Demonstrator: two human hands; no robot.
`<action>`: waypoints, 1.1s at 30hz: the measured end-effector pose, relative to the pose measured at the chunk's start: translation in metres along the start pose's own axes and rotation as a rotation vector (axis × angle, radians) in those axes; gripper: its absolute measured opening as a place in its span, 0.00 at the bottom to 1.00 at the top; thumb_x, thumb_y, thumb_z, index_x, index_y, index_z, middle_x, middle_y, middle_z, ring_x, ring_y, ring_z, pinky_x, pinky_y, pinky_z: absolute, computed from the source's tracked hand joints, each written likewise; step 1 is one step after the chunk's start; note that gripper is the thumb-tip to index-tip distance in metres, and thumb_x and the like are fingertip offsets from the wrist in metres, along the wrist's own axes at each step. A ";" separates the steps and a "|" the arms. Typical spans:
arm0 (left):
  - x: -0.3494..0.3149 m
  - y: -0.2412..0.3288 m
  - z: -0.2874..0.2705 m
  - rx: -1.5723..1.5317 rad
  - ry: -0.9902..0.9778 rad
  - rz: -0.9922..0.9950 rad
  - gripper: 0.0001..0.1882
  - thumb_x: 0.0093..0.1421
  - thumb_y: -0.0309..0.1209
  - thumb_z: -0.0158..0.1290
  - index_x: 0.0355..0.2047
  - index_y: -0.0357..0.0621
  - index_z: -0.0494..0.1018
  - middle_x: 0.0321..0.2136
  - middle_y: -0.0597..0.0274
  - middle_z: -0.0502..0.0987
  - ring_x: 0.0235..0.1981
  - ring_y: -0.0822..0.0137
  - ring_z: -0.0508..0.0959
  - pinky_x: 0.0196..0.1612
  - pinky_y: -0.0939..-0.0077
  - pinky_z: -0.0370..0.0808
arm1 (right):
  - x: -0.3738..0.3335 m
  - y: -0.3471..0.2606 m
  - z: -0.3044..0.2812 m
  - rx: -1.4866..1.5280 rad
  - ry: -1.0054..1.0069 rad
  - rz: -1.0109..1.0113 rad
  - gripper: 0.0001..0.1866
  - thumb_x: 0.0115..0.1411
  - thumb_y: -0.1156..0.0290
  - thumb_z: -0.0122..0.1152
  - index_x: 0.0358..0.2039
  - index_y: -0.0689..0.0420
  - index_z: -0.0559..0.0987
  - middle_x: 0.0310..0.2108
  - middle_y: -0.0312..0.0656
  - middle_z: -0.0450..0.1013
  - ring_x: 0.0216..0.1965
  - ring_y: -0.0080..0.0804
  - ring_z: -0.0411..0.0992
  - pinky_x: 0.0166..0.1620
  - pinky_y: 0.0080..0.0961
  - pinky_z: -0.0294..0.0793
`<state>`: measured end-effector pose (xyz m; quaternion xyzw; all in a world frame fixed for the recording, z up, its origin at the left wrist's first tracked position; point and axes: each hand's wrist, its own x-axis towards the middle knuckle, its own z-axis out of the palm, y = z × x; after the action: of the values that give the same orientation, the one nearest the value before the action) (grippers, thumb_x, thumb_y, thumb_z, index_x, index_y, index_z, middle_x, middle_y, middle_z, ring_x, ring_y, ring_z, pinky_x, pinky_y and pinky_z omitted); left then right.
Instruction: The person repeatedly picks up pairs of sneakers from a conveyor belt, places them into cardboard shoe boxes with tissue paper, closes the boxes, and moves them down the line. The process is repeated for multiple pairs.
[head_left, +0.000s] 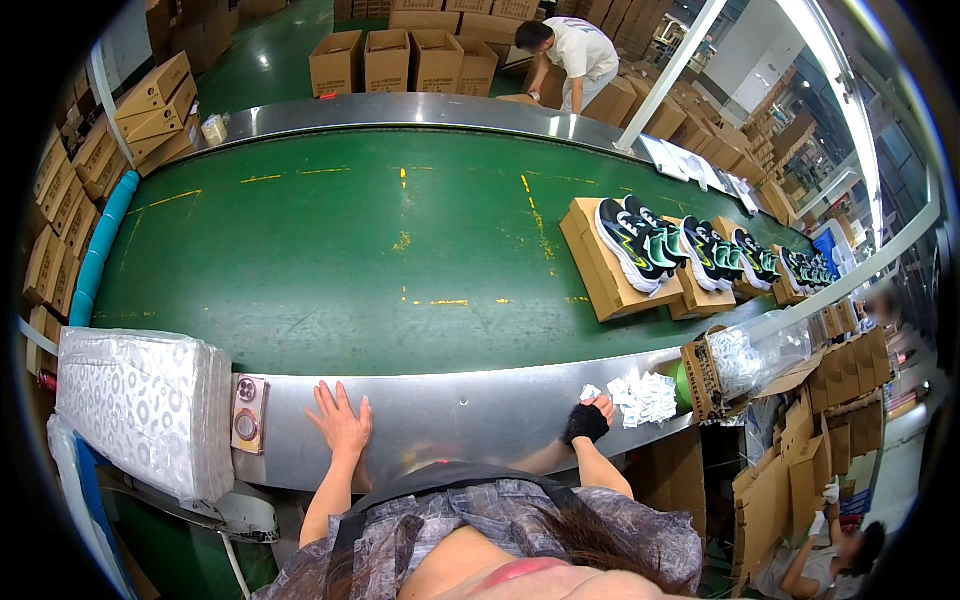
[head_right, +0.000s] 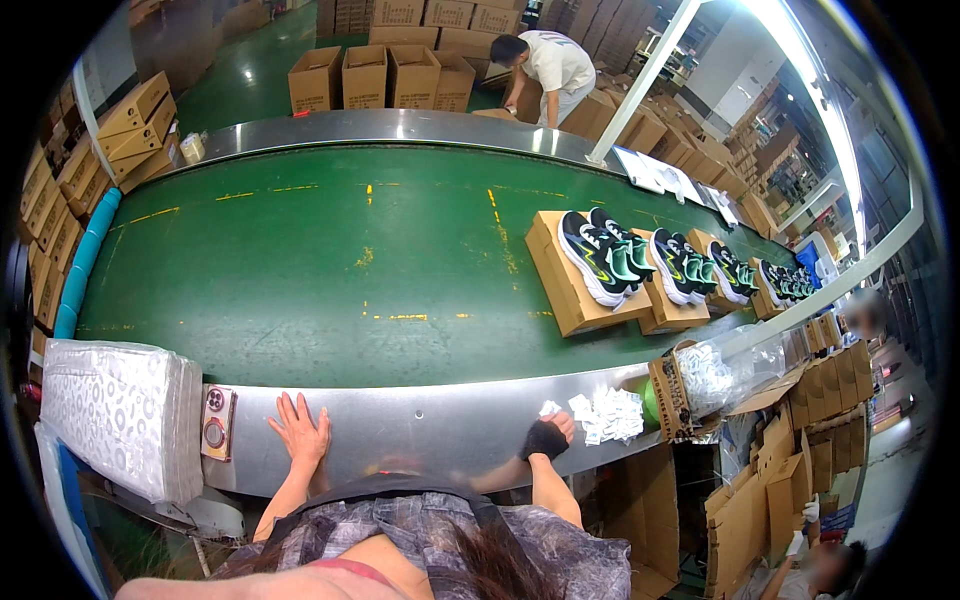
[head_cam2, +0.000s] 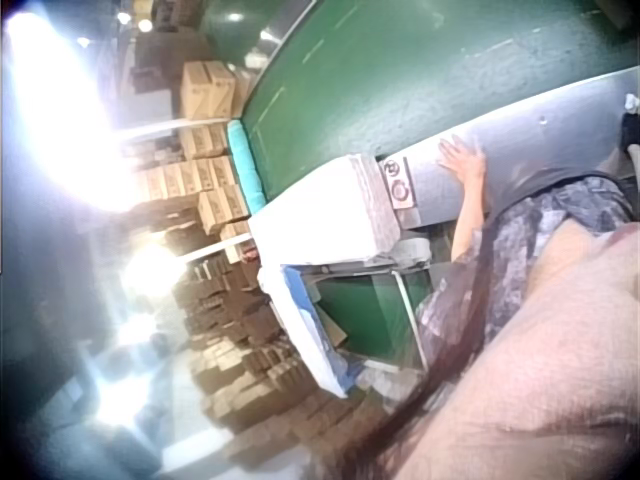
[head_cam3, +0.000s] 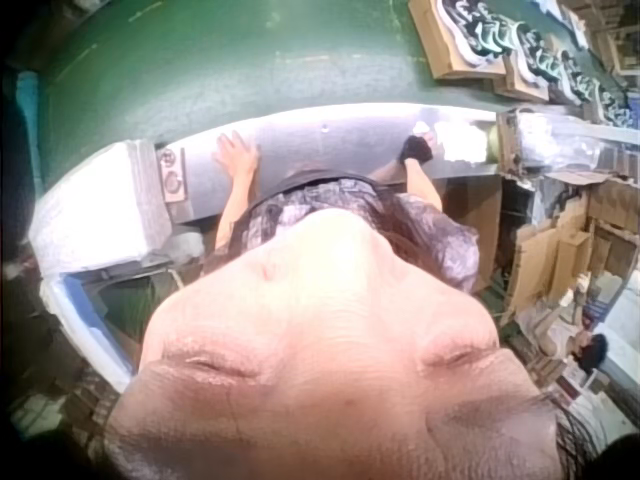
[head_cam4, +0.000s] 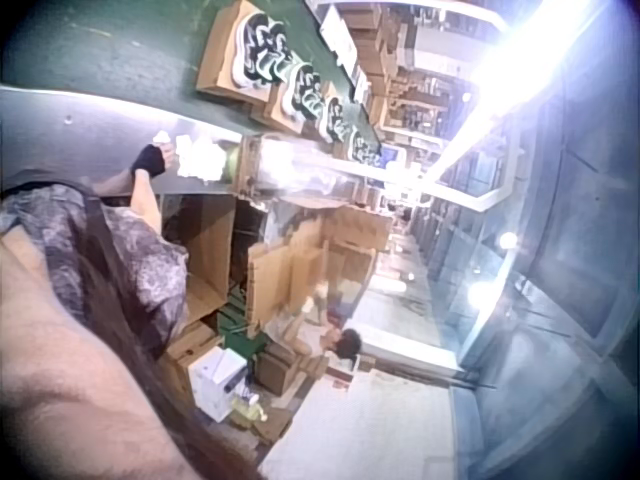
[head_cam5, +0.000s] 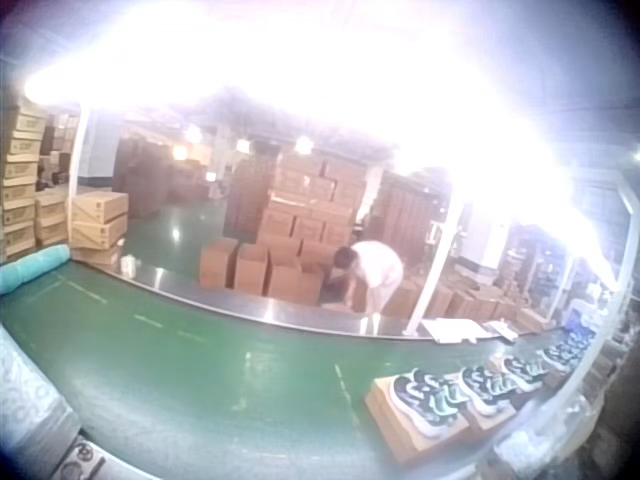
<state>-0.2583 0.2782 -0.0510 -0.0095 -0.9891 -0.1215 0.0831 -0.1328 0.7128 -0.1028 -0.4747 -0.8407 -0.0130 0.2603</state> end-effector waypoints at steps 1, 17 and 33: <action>0.000 0.000 0.000 -0.001 0.004 0.001 0.32 0.53 0.47 0.45 0.53 0.36 0.59 0.57 0.40 0.51 0.60 0.47 0.47 0.55 0.37 0.41 | 0.000 -0.001 -0.001 -0.003 0.001 -0.008 0.08 0.51 0.66 0.47 0.27 0.58 0.66 0.29 0.46 0.66 0.35 0.46 0.65 0.38 0.40 0.63; -0.003 0.000 0.004 0.039 0.030 0.050 0.32 0.54 0.46 0.46 0.53 0.38 0.58 0.56 0.41 0.51 0.60 0.46 0.49 0.53 0.35 0.46 | -0.001 -0.004 -0.015 0.067 -0.005 0.002 0.07 0.54 0.65 0.46 0.26 0.55 0.67 0.31 0.43 0.66 0.38 0.45 0.64 0.39 0.40 0.62; 0.005 0.200 -0.023 -1.625 -0.844 -0.294 0.16 0.61 0.38 0.44 0.44 0.39 0.64 0.23 0.58 0.73 0.19 0.70 0.74 0.19 0.80 0.70 | 0.006 -0.148 -0.094 1.102 -0.613 -0.724 0.18 0.45 0.68 0.58 0.39 0.54 0.71 0.43 0.49 0.64 0.47 0.44 0.63 0.48 0.36 0.64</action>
<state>-0.2518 0.4663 0.0196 0.0173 -0.5397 -0.7733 -0.3323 -0.2140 0.6108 0.0144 0.0509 -0.8647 0.4607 0.1937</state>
